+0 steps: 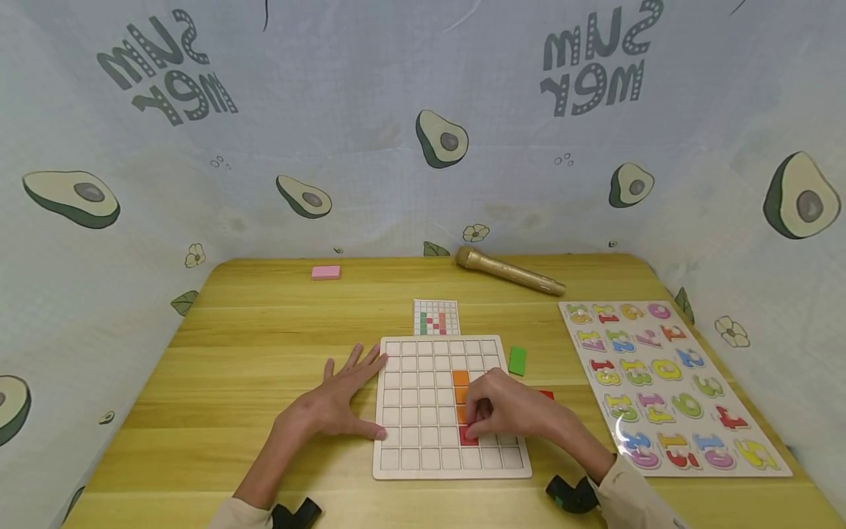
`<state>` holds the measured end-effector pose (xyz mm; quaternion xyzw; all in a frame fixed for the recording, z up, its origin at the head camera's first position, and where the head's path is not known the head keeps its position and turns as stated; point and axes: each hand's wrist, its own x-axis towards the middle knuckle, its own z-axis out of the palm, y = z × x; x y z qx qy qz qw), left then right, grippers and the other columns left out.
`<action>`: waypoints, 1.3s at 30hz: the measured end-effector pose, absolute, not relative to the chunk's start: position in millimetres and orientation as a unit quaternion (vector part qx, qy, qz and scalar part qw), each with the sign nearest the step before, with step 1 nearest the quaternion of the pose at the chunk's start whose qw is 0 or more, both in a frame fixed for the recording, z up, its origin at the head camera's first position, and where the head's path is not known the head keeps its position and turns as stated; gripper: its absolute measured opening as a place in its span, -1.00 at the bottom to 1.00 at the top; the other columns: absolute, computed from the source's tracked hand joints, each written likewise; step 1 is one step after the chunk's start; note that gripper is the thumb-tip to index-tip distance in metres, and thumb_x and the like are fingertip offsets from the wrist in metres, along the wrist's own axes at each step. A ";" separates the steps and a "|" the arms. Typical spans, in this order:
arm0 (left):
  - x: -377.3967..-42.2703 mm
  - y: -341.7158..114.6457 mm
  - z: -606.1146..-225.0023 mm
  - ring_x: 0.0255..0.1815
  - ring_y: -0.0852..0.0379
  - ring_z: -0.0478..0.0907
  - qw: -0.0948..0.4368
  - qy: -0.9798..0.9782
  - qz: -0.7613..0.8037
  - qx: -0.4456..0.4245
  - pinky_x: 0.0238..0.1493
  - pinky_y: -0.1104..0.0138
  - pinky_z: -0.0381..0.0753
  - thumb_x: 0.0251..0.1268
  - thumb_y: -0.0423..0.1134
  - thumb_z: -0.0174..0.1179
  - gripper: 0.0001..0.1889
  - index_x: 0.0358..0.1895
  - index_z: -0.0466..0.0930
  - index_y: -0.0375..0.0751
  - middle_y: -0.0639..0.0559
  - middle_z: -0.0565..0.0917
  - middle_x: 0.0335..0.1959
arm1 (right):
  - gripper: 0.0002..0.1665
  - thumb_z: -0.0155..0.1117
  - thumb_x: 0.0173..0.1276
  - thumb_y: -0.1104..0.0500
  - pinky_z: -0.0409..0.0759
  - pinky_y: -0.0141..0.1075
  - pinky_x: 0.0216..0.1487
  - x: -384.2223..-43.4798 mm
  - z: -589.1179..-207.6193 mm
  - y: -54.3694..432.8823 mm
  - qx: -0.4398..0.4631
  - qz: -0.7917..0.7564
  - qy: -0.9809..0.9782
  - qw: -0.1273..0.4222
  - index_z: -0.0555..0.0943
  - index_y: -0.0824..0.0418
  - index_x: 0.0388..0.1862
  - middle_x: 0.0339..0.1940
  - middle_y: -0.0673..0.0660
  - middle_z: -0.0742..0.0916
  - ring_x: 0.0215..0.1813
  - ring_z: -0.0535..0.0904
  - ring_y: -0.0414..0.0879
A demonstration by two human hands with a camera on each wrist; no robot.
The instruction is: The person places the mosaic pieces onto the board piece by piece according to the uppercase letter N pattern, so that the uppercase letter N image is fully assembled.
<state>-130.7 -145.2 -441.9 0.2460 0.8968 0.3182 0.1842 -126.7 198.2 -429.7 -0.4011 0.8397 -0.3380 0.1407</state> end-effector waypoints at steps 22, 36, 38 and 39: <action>-132.1 -145.7 -441.3 0.82 -0.20 -0.41 0.185 0.896 0.318 0.250 0.65 -0.37 -0.54 0.08 0.07 0.69 0.28 0.78 0.04 -0.17 -0.07 -0.09 0.82 | -0.89 0.55 0.43 0.21 0.68 -0.31 -0.31 -158.8 -400.2 284.7 -0.328 -0.368 0.859 0.136 0.82 0.22 -0.15 -0.36 -0.12 0.75 -0.35 0.61 -0.24; -131.4 -144.8 -441.8 0.82 -0.20 -0.40 0.186 0.896 0.317 0.248 0.65 -0.37 -0.55 0.07 0.07 0.69 0.28 0.78 0.04 -0.17 -0.07 -0.08 0.82 | -0.80 0.66 0.27 0.22 0.61 -0.37 -0.34 -165.6 -406.2 316.9 -0.261 -0.346 0.871 0.229 0.79 0.26 -0.22 -0.39 -0.05 0.72 -0.37 0.55 -0.22; -131.3 -145.1 -442.1 0.82 -0.20 -0.40 0.186 0.896 0.316 0.249 0.65 -0.37 -0.55 0.07 0.08 0.69 0.28 0.78 0.04 -0.17 -0.06 -0.08 0.82 | -0.78 0.68 0.25 0.23 0.58 -0.38 -0.34 -165.9 -407.4 318.3 -0.252 -0.344 0.872 0.241 0.78 0.25 -0.22 -0.40 -0.05 0.69 -0.37 0.53 -0.22; -131.2 -145.2 -442.1 0.82 -0.20 -0.40 0.186 0.896 0.316 0.249 0.65 -0.37 -0.55 0.07 0.08 0.69 0.28 0.78 0.04 -0.16 -0.06 -0.09 0.82 | -0.77 0.68 0.24 0.23 0.56 -0.38 -0.34 -166.1 -408.0 318.8 -0.251 -0.343 0.872 0.244 0.77 0.26 -0.22 -0.41 -0.04 0.68 -0.38 0.52 -0.22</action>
